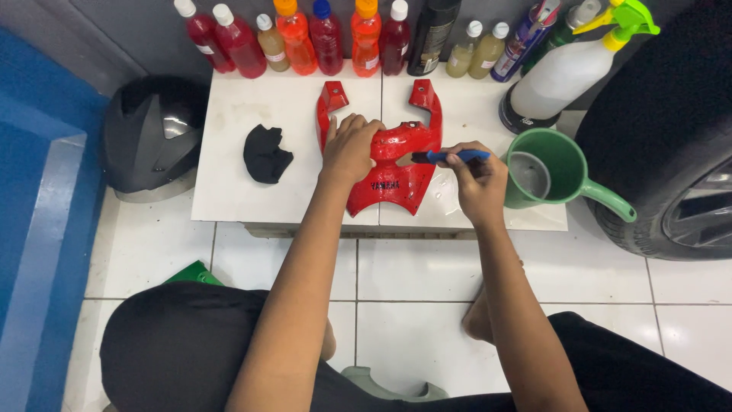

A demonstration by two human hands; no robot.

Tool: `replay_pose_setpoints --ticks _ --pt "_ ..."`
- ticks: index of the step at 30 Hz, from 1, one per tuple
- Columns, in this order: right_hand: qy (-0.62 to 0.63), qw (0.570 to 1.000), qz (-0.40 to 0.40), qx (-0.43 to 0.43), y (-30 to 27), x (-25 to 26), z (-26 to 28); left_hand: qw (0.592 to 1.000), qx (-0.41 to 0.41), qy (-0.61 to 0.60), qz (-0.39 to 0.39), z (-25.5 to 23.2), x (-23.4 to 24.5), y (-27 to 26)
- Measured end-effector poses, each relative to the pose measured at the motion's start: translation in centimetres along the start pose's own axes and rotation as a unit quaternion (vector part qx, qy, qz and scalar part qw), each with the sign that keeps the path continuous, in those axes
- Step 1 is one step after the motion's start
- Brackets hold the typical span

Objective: The person paints a red motorcycle part with a brush, repeatedly dipping the brush into a green mug of liquid. The person holds the part with one hand and applies paint with the other, covering the surface methodically.

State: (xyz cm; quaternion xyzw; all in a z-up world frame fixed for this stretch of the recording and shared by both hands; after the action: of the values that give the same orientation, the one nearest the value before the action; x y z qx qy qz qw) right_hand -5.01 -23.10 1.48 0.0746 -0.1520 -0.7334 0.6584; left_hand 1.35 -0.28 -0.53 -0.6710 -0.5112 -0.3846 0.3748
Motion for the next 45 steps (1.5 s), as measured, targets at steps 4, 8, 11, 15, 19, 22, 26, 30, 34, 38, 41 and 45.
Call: replay_pose_setpoints --ticks 4,8,11,15,19,22,26,30,34,38,41,45 --pt "-0.047 0.998 -0.024 0.023 0.3 0.8 -0.2 1.000 0.003 0.000 0.008 0.0 -0.2 0.1" --pt "-0.103 0.991 -0.047 0.067 0.8 2.0 1.1 1.000 0.002 0.002 0.008 -0.1 -0.6 0.5" --pt "-0.105 0.989 -0.054 0.089 1.4 3.2 2.5 1.000 -0.002 0.003 0.009 -0.8 -1.0 1.0" --pt "-0.044 0.990 -0.086 0.100 2.2 6.5 3.9 0.998 -0.045 -0.044 -0.001 -5.2 1.8 0.0" --pt "-0.064 0.986 -0.108 0.110 3.0 11.3 4.8 0.991 -0.110 -0.079 0.024 -9.9 3.0 -0.1" --pt "-0.120 0.984 -0.126 0.031 2.8 13.8 5.4 0.981 -0.153 -0.107 0.049 -12.5 1.1 0.8" --pt "-0.201 0.972 -0.119 0.029 3.0 16.6 1.3 0.966 -0.205 -0.145 0.057 -15.5 -2.6 1.2" --pt "-0.233 0.966 -0.106 -0.033 3.2 17.1 -1.9 0.958 -0.156 -0.206 0.121 -18.6 -3.0 -0.4" --pt "-0.258 0.959 -0.097 -0.073 3.5 16.3 -2.5 0.945 -0.137 -0.266 0.130 -19.9 -4.7 -0.4" --pt "-0.212 0.965 -0.101 -0.113 3.6 15.7 -2.9 0.945 -0.145 -0.278 0.093 -20.1 -6.3 -0.2" --pt "-0.159 0.971 -0.120 -0.129 3.8 15.7 -2.4 0.947 -0.143 -0.278 0.078 -20.1 -6.6 -0.1" --pt "-0.064 0.975 -0.146 -0.156 4.1 16.0 -2.1 0.950 -0.143 -0.270 0.067 -20.4 -5.8 -0.2"
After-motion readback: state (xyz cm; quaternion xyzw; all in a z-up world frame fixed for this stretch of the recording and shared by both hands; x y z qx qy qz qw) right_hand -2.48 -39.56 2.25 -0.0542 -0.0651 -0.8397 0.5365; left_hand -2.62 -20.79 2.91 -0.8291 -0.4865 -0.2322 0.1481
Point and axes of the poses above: each hand's wrist, its own y-axis towards the middle knuckle, its own x-axis out of the back of the hand, z = x × y, the point moved 1 cm from there along y, towards the middle knuckle, and after that the axes turned 2 degrees about -x, right-handed, at the moved point
